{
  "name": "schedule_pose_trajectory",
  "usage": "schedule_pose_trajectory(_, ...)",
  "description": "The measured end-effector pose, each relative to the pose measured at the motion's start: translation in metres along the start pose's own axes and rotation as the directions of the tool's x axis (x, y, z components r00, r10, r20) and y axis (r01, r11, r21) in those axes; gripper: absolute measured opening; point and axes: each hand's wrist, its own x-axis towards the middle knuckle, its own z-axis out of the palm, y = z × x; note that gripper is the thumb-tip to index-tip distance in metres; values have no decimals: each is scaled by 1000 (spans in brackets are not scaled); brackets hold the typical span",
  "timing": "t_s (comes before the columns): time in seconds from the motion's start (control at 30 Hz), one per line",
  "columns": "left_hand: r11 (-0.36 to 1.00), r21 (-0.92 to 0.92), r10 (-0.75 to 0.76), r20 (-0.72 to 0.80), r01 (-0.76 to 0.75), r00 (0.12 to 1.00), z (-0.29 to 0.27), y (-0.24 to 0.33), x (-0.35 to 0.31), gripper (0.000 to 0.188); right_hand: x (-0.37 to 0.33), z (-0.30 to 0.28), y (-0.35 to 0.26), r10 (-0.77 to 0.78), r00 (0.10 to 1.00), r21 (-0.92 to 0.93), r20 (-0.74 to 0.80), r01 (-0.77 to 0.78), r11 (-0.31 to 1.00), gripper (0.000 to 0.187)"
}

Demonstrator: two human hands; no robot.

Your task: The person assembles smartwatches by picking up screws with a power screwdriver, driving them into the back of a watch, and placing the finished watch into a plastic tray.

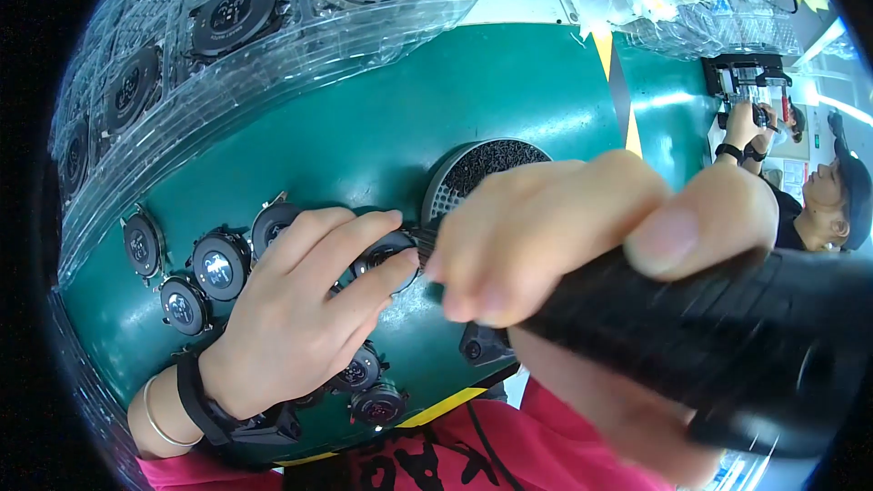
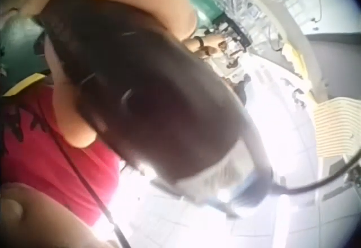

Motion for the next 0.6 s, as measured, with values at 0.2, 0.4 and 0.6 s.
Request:
schedule_pose_trajectory(0.2,992,125,-27,54,20,998,-7,4,-2,52,5,-17,-2,-12,1000,12,-11,12,1000,84)
schedule_pose_trajectory(0.4,992,122,-38,97,26,995,-8,5,0,59,3,-16,-11,126,992,-120,30,-122,985,86)
schedule_pose_trajectory(0.6,991,124,-54,78,45,995,-7,7,-1,54,1,-9,-13,155,988,-142,-19,-156,978,86)
